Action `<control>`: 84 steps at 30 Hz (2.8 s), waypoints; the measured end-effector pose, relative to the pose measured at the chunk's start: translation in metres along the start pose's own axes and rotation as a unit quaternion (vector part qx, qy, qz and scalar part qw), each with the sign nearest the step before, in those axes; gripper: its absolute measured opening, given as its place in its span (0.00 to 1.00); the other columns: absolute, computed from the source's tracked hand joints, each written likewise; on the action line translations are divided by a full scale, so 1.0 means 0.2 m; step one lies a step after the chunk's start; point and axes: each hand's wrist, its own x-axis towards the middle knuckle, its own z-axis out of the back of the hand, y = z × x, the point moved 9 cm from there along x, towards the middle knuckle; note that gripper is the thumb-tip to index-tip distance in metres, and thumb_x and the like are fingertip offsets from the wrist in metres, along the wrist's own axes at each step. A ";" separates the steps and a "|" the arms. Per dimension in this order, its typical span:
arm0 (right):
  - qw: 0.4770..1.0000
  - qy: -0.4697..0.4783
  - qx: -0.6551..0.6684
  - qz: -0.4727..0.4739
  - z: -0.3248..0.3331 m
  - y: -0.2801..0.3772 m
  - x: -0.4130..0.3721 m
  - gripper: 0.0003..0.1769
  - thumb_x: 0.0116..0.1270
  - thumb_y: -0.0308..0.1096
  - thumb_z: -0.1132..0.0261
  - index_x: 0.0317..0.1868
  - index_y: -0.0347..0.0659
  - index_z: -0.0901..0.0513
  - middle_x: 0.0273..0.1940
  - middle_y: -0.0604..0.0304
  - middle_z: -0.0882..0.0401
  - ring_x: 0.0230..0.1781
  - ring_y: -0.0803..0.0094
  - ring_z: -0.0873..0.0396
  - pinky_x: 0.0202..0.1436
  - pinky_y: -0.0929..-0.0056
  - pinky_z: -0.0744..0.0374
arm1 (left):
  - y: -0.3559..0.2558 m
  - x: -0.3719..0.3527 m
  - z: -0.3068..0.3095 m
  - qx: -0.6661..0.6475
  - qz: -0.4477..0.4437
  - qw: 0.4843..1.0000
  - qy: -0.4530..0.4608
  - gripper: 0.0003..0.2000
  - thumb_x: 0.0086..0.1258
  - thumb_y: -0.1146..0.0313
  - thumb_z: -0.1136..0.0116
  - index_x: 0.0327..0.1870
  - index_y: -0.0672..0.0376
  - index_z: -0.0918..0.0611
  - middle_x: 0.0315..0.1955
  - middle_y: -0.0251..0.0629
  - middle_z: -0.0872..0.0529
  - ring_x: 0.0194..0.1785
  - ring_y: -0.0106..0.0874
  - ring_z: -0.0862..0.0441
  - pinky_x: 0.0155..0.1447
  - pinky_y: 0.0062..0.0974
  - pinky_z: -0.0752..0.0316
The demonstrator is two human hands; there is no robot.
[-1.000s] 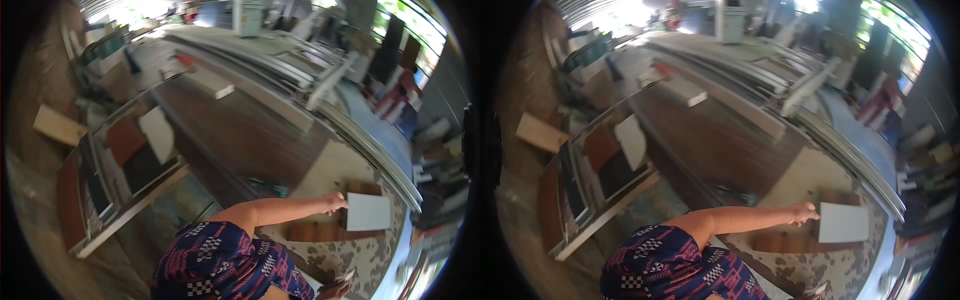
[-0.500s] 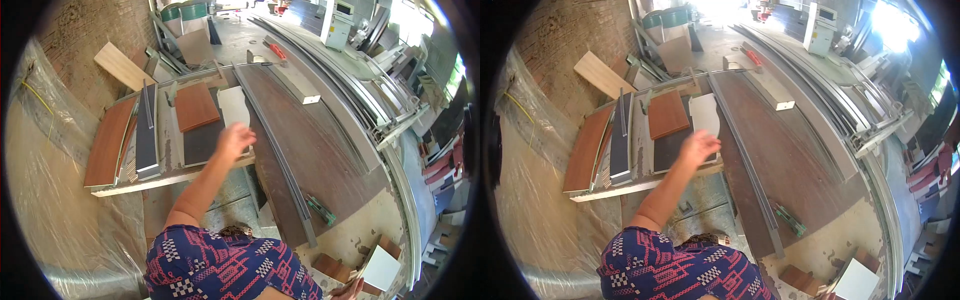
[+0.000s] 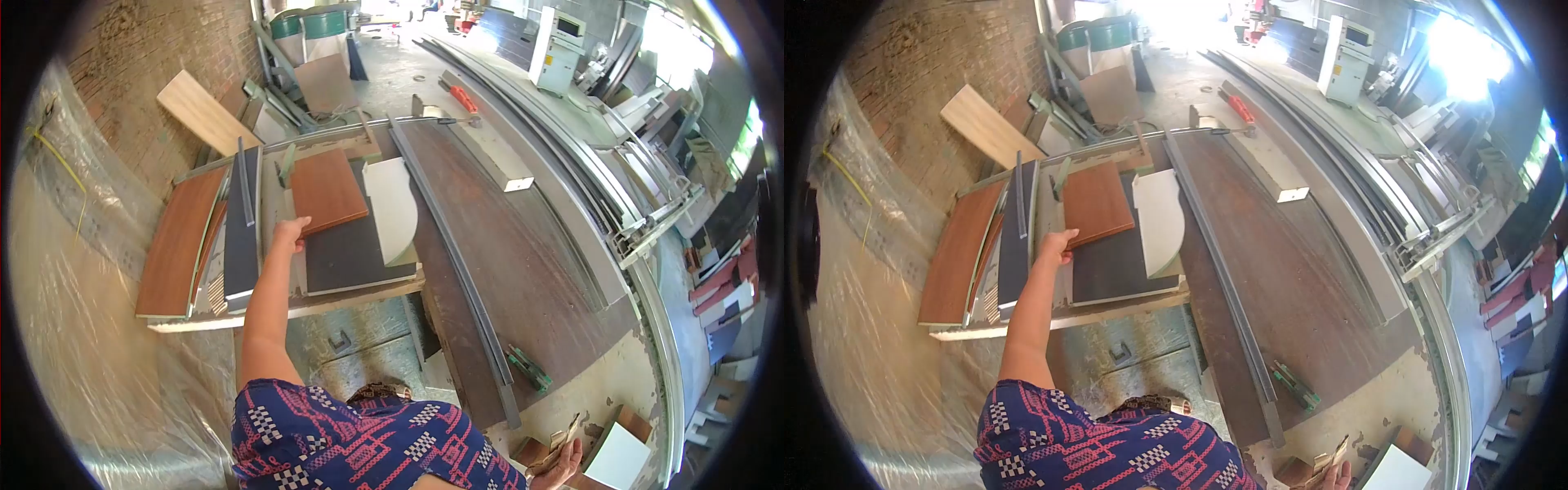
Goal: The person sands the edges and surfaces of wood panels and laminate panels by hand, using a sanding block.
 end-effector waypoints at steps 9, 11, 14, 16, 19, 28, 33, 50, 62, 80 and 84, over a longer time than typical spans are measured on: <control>0.996 0.005 0.082 0.018 -0.02 0.02 -0.04 0.21 0.68 0.34 0.42 0.57 0.29 0.28 0.41 0.52 0.22 0.26 0.71 0.26 0.29 0.75 0.25 | -0.10 -0.02 0.06 -0.225 -0.064 0.972 -0.026 0.15 0.56 0.62 0.35 0.36 0.61 0.25 0.28 0.37 0.23 0.24 0.31 0.24 0.27 0.32 0.24; 0.996 -0.027 0.085 0.020 -0.02 0.07 -0.06 0.22 0.67 0.35 0.41 0.56 0.29 0.28 0.41 0.52 0.23 0.30 0.68 0.25 0.32 0.73 0.24 | -0.11 0.00 0.03 -0.348 -0.037 0.937 0.001 0.12 0.61 0.66 0.41 0.41 0.62 0.25 0.31 0.41 0.22 0.29 0.35 0.21 0.30 0.35 0.20; 0.990 -0.047 0.136 0.009 -0.06 0.15 -0.11 0.22 0.66 0.33 0.44 0.57 0.30 0.30 0.44 0.53 0.25 0.39 0.65 0.25 0.42 0.69 0.25 | -0.11 0.02 0.00 -0.474 -0.031 0.880 -0.014 0.13 0.61 0.69 0.42 0.45 0.63 0.26 0.37 0.44 0.23 0.36 0.37 0.22 0.33 0.37 0.19; 0.977 -0.004 0.214 -0.010 -0.03 0.05 -0.05 0.24 0.62 0.26 0.46 0.60 0.33 0.33 0.54 0.51 0.27 0.51 0.62 0.26 0.57 0.67 0.28 | -0.10 0.05 -0.01 -0.508 -0.043 0.860 -0.023 0.15 0.61 0.70 0.41 0.46 0.64 0.27 0.42 0.46 0.26 0.41 0.37 0.24 0.38 0.37 0.19; 0.978 -0.034 0.204 -0.017 -0.01 0.05 -0.04 0.33 0.56 0.20 0.47 0.65 0.35 0.39 0.58 0.52 0.32 0.55 0.61 0.28 0.60 0.68 0.29 | -0.09 0.06 -0.02 -0.541 -0.005 0.839 -0.046 0.13 0.61 0.71 0.41 0.45 0.64 0.27 0.42 0.45 0.25 0.41 0.37 0.24 0.37 0.34 0.19; 0.959 -0.034 0.276 -0.044 0.14 0.06 0.00 0.36 0.46 0.21 0.47 0.62 0.34 0.33 0.55 0.56 0.28 0.55 0.63 0.28 0.59 0.69 0.29 | -0.28 -0.03 0.05 -0.445 -0.154 0.881 -0.050 0.09 0.57 0.73 0.42 0.37 0.68 0.22 0.31 0.42 0.20 0.29 0.33 0.20 0.26 0.25 0.20; 0.996 -0.038 0.078 0.039 0.38 0.09 -0.02 0.16 0.58 0.26 0.46 0.46 0.31 0.22 0.38 0.60 0.23 0.41 0.71 0.26 0.46 0.73 0.27 | -0.48 -0.51 0.07 -0.385 -0.238 0.888 0.079 0.10 0.55 0.69 0.40 0.37 0.64 0.20 0.31 0.37 0.18 0.32 0.29 0.19 0.32 0.25 0.21; 0.985 -0.077 0.149 0.041 0.25 0.28 -0.12 0.21 0.55 0.18 0.46 0.51 0.31 0.23 0.43 0.60 0.20 0.41 0.75 0.22 0.44 0.76 0.24 | -0.34 -1.85 -1.51 -0.211 -0.134 0.793 0.555 0.14 0.57 0.65 0.43 0.39 0.66 0.21 0.35 0.38 0.19 0.39 0.28 0.22 0.44 0.26 0.27; 0.877 0.041 -0.260 0.402 -0.58 0.89 -0.39 0.28 0.51 0.24 0.41 0.57 0.47 0.25 0.42 0.56 0.24 0.41 0.58 0.26 0.44 0.65 0.24 | -0.18 -2.25 -1.85 -0.122 -0.168 0.757 0.619 0.16 0.64 0.60 0.49 0.43 0.65 0.21 0.37 0.38 0.18 0.40 0.30 0.21 0.47 0.28 0.27; 0.876 -0.084 -0.306 0.362 -0.51 0.45 0.13 0.07 0.54 0.28 0.44 0.32 0.39 0.21 0.39 0.50 0.29 0.41 0.52 0.30 0.44 0.58 0.27 | -0.14 -2.34 -1.86 -0.254 -0.100 0.715 0.644 0.20 0.70 0.57 0.54 0.55 0.61 0.27 0.48 0.41 0.22 0.52 0.34 0.24 0.55 0.34 0.28; 0.901 -0.092 -0.408 0.118 -0.29 0.24 0.45 0.13 0.62 0.32 0.47 0.43 0.40 0.21 0.42 0.48 0.27 0.46 0.49 0.28 0.49 0.55 0.26 | -0.16 -2.38 -1.84 -0.253 -0.116 0.701 0.657 0.20 0.70 0.56 0.53 0.56 0.62 0.28 0.48 0.41 0.23 0.52 0.33 0.25 0.56 0.33 0.29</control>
